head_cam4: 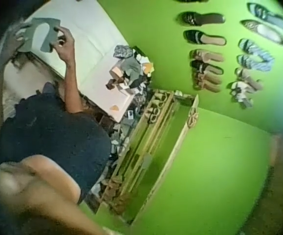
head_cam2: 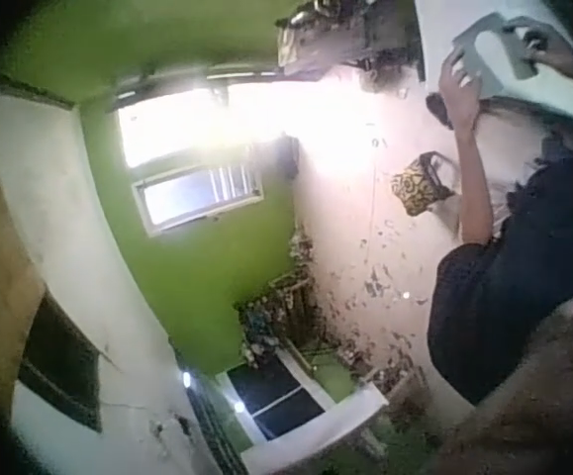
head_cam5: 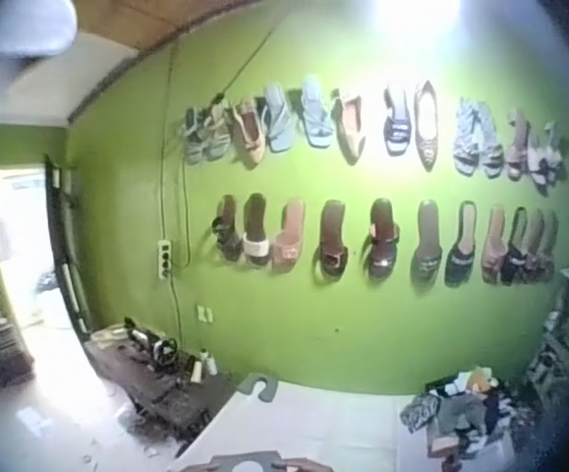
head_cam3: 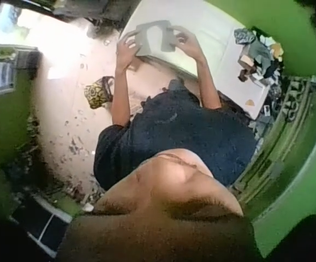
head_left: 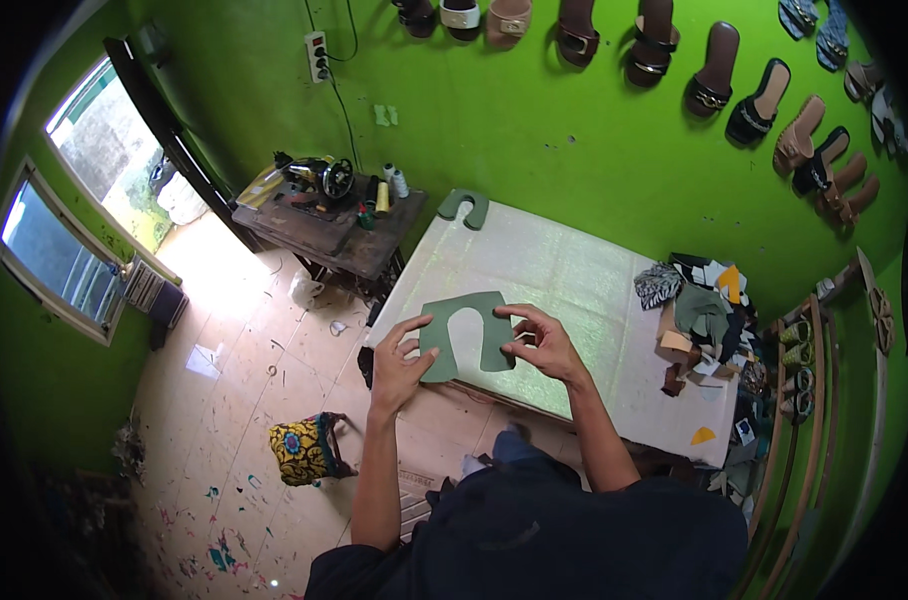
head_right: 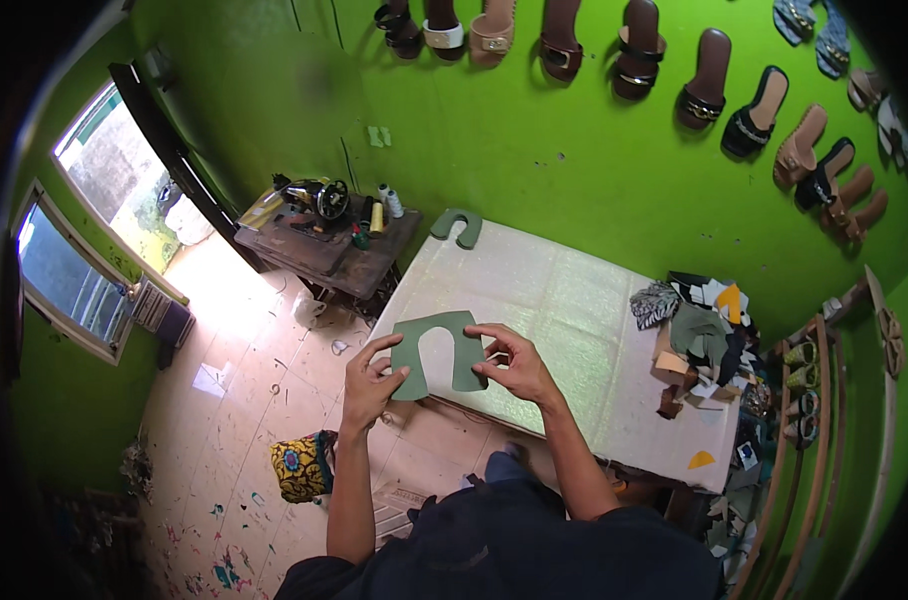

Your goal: The person is preparing and selecting shoe components from a pile of leather pieces in a shoe manufacturing environment.

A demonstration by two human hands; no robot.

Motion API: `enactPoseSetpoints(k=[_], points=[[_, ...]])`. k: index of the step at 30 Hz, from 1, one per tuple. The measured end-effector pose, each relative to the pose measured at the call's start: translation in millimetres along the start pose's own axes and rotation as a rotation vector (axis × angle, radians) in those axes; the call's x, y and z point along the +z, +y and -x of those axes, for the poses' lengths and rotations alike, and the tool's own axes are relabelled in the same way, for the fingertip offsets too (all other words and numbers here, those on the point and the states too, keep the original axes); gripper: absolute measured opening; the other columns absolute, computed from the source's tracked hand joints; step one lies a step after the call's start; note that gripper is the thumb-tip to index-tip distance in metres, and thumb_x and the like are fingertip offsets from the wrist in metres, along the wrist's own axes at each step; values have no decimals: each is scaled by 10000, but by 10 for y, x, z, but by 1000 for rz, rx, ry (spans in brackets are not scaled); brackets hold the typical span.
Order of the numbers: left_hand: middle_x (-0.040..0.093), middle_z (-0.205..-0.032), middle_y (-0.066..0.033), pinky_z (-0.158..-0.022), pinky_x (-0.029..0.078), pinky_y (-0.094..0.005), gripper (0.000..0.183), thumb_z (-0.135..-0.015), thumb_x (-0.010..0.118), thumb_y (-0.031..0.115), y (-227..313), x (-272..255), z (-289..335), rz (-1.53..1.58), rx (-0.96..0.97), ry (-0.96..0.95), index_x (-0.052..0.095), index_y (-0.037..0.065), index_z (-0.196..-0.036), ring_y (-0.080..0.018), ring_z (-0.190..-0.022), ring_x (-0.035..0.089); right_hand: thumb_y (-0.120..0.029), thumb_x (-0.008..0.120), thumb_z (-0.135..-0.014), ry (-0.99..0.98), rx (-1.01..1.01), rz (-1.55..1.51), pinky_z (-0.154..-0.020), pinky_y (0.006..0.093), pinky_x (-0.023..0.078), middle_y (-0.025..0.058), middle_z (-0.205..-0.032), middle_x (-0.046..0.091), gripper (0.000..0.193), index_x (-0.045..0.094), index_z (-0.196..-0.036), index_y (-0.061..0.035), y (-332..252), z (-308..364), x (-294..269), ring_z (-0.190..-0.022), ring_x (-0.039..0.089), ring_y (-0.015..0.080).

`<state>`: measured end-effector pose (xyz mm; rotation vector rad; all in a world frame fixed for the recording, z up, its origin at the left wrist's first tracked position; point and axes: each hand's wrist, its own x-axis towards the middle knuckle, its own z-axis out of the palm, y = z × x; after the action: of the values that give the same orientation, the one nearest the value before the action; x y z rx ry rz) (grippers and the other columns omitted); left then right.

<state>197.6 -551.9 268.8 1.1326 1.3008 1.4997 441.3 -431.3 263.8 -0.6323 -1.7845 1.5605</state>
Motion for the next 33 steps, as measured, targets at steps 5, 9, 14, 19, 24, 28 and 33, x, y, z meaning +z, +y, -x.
enactPoseSetpoints(k=[5,9,14,19,24,28,33], points=[[593,-1269,-120,-793,592,-238,509,-828,655,-133,-76,-324,-100,19,-45,75,544,-39,-1315,-149,-1001,665,15,783,-768,-20,48,-10,-781,228,515,9,-1302,572,582,616,-1314,-104,141,-307,228,-880,545,86],[607,-1244,-112,-804,579,-247,516,-818,636,-145,-295,-600,-384,-76,62,58,546,-43,-1316,-136,-1002,644,34,780,-764,2,36,-32,-775,223,514,8,-1296,578,586,617,-1310,-101,305,-619,325,-876,554,86],[601,-1253,-84,-828,558,-251,549,-802,610,-141,-238,-864,-936,-146,-8,-4,550,-25,-1336,-109,-1006,614,49,775,-761,56,75,-79,-744,223,519,6,-1283,588,586,618,-1305,-102,516,-1108,340,-855,575,85],[603,-1245,-68,-718,512,-199,560,-811,601,-124,-282,-1177,-1546,-181,-108,-60,591,69,-1337,-92,-953,614,68,763,-762,89,78,-56,-708,209,526,18,-1286,586,576,620,-1297,-92,590,-1718,337,-858,588,85],[617,-1180,-36,-734,516,-220,569,-809,617,-116,-355,-1358,-2033,-220,-176,-76,595,86,-1341,-73,-918,612,79,762,-764,90,101,-56,-725,209,534,32,-1295,581,583,615,-1300,-93,712,-2172,308,-856,586,83],[627,-1147,-32,-740,519,-246,562,-806,628,-110,-399,-1399,-2406,-194,-120,-118,598,80,-1334,-70,-890,615,94,757,-770,131,127,-25,-727,205,532,39,-1301,581,577,611,-1297,-89,741,-2397,269,-852,580,77],[640,-1181,-43,-775,492,-233,562,-782,657,-98,-556,-1512,-2907,-183,-85,-223,612,70,-1316,-72,-862,611,108,751,-760,254,151,-3,-718,208,532,34,-1276,582,580,620,-1288,-94,805,-2570,245,-840,580,81]])
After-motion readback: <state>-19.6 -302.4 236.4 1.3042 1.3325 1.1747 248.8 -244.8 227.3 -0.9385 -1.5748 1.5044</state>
